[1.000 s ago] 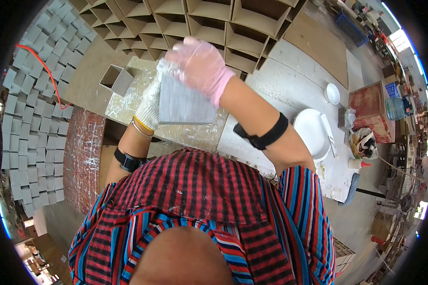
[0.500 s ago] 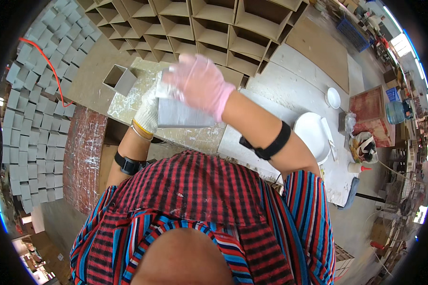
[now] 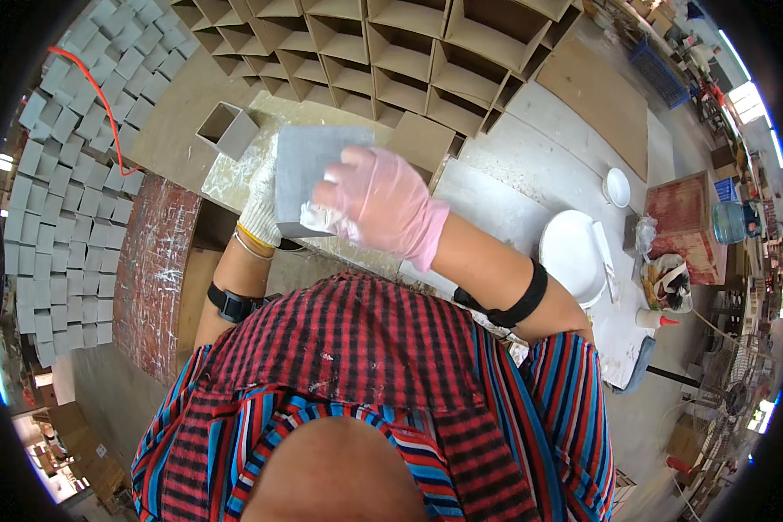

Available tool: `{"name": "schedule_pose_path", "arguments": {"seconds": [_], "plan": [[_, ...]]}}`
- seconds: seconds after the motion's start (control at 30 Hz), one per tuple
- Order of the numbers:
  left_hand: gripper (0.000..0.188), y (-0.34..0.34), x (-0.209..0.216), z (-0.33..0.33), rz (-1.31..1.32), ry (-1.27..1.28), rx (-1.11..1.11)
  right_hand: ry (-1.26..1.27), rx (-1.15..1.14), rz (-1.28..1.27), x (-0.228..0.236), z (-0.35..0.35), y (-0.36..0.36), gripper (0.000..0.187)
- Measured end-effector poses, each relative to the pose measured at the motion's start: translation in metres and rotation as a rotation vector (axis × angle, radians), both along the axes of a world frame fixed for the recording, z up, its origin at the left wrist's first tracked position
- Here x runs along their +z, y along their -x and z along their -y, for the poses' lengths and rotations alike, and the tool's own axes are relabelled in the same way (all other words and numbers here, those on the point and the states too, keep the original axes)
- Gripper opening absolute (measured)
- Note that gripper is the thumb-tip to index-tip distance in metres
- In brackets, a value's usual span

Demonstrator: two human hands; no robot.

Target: The recorder is applying a white substance, likely glue or sealant, to the inside and outside of small square wooden boxes using a cloth and then stacking them.

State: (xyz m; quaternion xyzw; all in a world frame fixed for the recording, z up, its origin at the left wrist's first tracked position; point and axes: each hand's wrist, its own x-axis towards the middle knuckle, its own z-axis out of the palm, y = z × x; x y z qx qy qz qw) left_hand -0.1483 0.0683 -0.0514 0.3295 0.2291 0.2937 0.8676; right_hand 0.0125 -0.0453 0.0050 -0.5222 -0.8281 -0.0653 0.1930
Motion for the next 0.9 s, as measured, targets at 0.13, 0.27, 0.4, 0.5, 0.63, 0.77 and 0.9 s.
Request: {"name": "schedule_pose_path", "arguments": {"seconds": [0.13, 0.27, 0.4, 0.5, 0.63, 0.77, 0.9], "plan": [[0.051, 0.003, 0.002, 0.008, 0.141, 0.060, 0.001, -0.320, -0.062, 0.103, 0.000, -0.019, -0.009, 0.026], [0.048, 0.005, 0.002, 0.019, -0.009, 0.050, 0.095, -0.129, -0.277, 0.101, 0.018, -0.054, -0.039, 0.021], [0.048, 0.009, -0.011, 0.018, 0.044, 0.082, 0.085, -0.222, -0.119, -0.126, 0.019, -0.026, -0.019, 0.020], [0.048, 0.008, -0.019, 0.018, -0.116, -0.314, 0.073, -0.118, 0.231, 0.051, 0.012, -0.001, 0.014, 0.018], [0.049, 0.006, -0.018, 0.026, 0.201, 0.084, -0.105, -0.358, -0.097, 0.094, 0.007, -0.034, -0.005, 0.015], [0.047, 0.016, -0.011, 0.042, 0.001, 0.045, 0.049, -0.206, -0.303, -0.249, -0.017, -0.064, -0.067, 0.027], [0.039, 0.038, 0.008, 0.046, -0.123, -0.748, 0.080, 0.018, -0.310, -0.828, -0.053, -0.039, -0.088, 0.027]]}}
